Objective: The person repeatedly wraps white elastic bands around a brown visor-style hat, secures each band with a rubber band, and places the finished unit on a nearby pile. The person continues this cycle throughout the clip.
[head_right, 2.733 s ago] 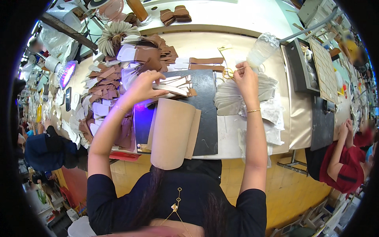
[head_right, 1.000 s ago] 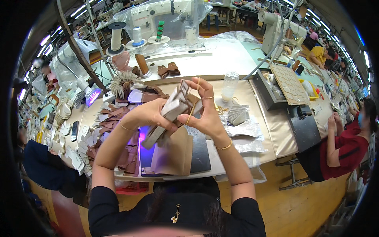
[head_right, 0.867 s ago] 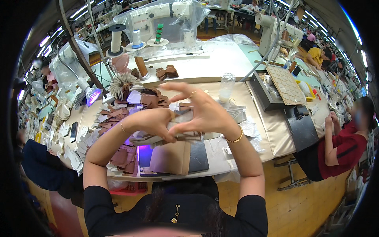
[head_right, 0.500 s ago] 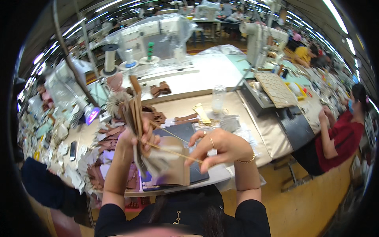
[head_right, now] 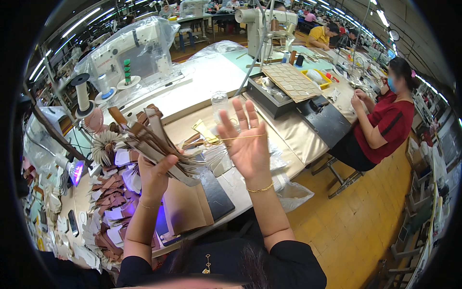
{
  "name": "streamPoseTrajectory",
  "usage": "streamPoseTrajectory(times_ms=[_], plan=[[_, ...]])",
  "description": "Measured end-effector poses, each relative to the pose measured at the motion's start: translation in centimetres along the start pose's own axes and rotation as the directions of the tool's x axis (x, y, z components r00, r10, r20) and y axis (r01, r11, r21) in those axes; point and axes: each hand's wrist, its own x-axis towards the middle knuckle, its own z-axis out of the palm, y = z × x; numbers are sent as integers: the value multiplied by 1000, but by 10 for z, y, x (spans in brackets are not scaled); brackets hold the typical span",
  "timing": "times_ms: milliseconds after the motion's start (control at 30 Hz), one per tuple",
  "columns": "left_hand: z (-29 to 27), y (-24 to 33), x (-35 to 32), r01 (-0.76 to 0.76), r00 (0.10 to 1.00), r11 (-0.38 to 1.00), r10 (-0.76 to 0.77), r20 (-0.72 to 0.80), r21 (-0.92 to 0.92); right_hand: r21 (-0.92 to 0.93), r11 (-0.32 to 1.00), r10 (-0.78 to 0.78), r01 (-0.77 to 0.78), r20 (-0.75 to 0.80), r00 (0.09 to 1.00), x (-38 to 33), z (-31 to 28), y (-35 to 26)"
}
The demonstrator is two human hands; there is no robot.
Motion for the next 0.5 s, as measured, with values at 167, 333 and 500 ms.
streamPoseTrajectory(times_ms=[167,333,500], plan=[[24,-4,16,144,922,927,-253,293,347,-786,616,105,61,159,982,-8,-11,-5],[36,-25,44,29,666,508,-652,362,861,-980,108,482,168,199,853,9,-26,-44],[42,-59,67,65,610,475,-715,342,878,-973,-149,624,176,46,780,42,-54,-48]])
